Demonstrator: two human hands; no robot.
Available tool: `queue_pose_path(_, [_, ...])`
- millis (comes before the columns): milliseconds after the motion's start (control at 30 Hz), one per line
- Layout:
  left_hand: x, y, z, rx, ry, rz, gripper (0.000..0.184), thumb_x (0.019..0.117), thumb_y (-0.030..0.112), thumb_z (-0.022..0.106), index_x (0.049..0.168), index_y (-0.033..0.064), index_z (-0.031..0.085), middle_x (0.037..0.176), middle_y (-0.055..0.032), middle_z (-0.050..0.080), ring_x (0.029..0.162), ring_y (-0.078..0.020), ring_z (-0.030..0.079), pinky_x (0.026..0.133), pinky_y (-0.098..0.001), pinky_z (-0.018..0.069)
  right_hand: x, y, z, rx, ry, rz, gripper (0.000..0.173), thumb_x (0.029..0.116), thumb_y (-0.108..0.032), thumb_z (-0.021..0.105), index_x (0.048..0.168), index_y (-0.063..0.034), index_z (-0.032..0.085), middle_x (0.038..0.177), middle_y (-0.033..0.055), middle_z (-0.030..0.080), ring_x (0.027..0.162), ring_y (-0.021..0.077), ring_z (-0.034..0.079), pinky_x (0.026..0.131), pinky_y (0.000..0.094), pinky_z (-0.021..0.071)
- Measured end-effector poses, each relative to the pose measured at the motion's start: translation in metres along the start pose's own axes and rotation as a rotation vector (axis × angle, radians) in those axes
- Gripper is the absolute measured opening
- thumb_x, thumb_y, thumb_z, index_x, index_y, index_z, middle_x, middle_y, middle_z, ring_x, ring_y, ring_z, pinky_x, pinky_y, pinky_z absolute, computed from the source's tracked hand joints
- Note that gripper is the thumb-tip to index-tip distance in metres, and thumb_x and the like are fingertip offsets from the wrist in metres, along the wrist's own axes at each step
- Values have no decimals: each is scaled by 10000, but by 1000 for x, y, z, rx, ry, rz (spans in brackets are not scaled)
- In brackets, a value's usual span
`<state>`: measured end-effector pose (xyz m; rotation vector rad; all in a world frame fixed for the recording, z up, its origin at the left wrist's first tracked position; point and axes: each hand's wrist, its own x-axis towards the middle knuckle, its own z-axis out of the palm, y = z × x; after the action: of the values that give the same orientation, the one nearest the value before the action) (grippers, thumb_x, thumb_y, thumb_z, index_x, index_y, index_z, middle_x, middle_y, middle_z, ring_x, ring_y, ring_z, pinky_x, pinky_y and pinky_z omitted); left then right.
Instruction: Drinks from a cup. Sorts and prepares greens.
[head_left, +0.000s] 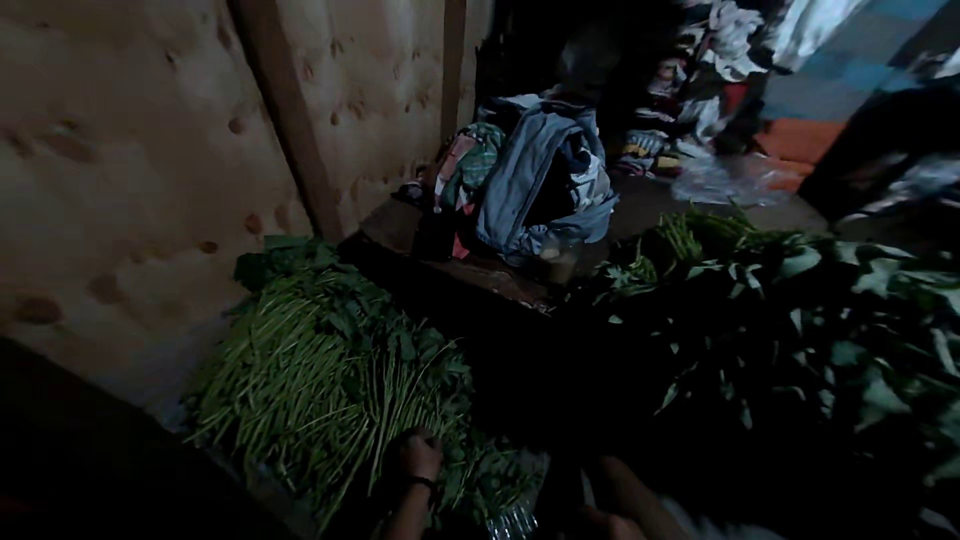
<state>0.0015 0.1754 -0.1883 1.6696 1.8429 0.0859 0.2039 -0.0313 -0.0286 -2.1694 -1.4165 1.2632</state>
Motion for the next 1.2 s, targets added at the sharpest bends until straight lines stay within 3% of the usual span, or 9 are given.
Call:
queue_pose_path(167, [-67, 6, -38, -540, 7, 152, 267, 974, 161, 695, 1149, -40, 696, 1085, -195, 715, 990, -276, 691, 924, -439, 543, -12, -24, 0, -147, 48, -67, 397, 1032, -318, 593, 1296, -29, 666, 1156, 214, 718, 1112, 393, 681, 989, 600, 500])
queue_pose_path(267, [-110, 4, -50, -725, -2, 204, 224, 953, 133, 713, 1093, -40, 691, 960, -134, 688, 748, -161, 633, 679, -329, 542, -9, -45, 10, 133, 85, -150, 352, 1050, -230, 577, 1316, -11, 647, 1214, 175, 702, 1120, 277, 681, 1017, 471, 515])
queue_pose_path(367, [-143, 2, -61, -800, 3, 249, 197, 938, 104, 713, 1070, -40, 689, 922, -96, 676, 684, -103, 593, 609, -278, 510, 2, -75, 28, 557, 100, -104, 356, 1087, -181, 491, 1388, -7, 570, 1307, 176, 631, 1133, 234, 651, 964, 405, 538])
queue_pose_path(533, [-191, 2, -65, -718, 23, 339, 201, 918, -16, 636, 1093, -109, 676, 967, -183, 705, 863, -176, 674, 819, -354, 562, 15, -101, 59, 773, 45, 47, 475, 1124, -347, 376, 1507, -77, 462, 1438, 215, 541, 1279, 340, 562, 1029, 548, 469])
queue_pose_path(733, [-210, -6, -31, -512, 57, 444, 270, 938, -2, 579, 1157, -131, 671, 1088, -273, 711, 1026, -359, 706, 959, -489, 544, 21, -79, 78, 957, 81, 148, 507, 1129, -337, 370, 1557, -66, 348, 1246, 222, 612, 1027, 302, 666, 862, 480, 567])
queue_pose_path(833, [-211, -2, -20, -500, 131, 467, 269, 947, 3, 574, 1150, -146, 668, 1137, -290, 702, 1073, -382, 699, 991, -480, 537, 25, -72, 76, 1004, 63, 239, 501, 1129, -387, 346, 1454, -16, 432, 1106, 165, 695, 954, 256, 703, 834, 446, 586])
queue_pose_path(933, [-207, 4, -25, -465, -15, 484, 311, 955, 12, 555, 1208, -137, 657, 1155, -287, 702, 1105, -384, 691, 1018, -507, 513, 27, -67, 72, 991, 57, 186, 505, 1135, -366, 321, 1341, 37, 544, 1063, 140, 708, 916, 213, 697, 825, 409, 581])
queue_pose_path(1067, [-151, -14, -21, -528, -171, 681, 256, 957, 39, 596, 1118, -131, 699, 1148, -290, 687, 1099, -367, 676, 1002, -481, 525, 35, -67, 69, 1138, 259, 194, 379, 1134, -243, 366, 1222, 75, 553, 980, 124, 681, 866, 174, 685, 789, 354, 581])
queue_pose_path(1200, [-42, -30, -34, -365, 137, 222, 310, 1040, 163, 557, 1261, -21, 672, 1242, -227, 679, 1175, -351, 654, 1056, -506, 492, 39, -72, 63, 1376, 281, 263, 378, 1144, -319, 306, 1208, -5, 505, 862, 84, 672, 717, 181, 685, 665, 353, 596])
